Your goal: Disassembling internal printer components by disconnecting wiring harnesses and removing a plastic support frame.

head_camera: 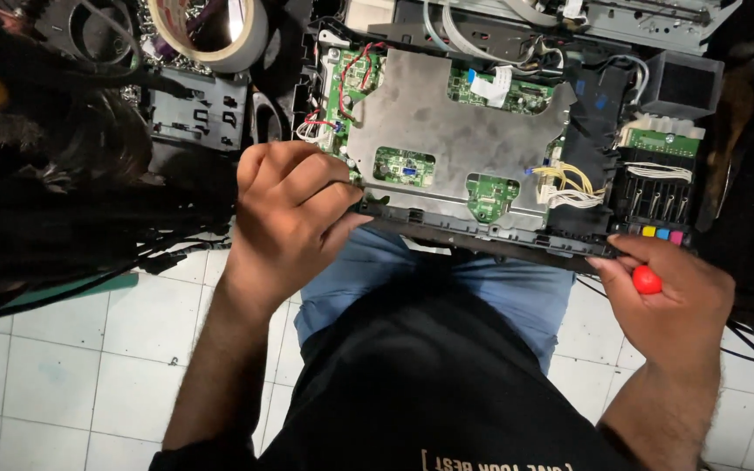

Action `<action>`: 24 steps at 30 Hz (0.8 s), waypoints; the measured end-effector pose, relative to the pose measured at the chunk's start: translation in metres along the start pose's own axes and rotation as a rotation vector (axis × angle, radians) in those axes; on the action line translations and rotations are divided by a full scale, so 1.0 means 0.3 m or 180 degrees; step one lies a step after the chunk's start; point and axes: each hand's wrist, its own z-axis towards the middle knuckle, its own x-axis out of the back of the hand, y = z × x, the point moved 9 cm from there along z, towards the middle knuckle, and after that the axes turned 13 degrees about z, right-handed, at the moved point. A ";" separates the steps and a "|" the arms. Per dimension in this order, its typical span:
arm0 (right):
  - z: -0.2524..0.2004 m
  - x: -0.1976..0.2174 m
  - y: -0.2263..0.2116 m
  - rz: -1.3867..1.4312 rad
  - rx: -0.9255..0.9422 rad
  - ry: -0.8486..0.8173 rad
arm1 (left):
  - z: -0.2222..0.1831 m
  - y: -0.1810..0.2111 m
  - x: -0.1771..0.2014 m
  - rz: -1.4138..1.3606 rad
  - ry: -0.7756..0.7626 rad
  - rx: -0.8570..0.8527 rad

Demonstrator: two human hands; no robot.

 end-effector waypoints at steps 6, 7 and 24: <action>0.004 -0.005 0.002 -0.0308 0.0276 -0.0262 | 0.021 0.004 -0.020 0.0014 -0.0180 -0.0521; 0.005 -0.006 0.005 -0.0295 0.0258 -0.0298 | 0.025 0.005 -0.019 -0.0058 -0.0207 -0.0549; -0.004 -0.005 -0.015 -0.0124 0.0529 0.0055 | -0.013 0.052 -0.002 -0.0289 0.0656 -0.0659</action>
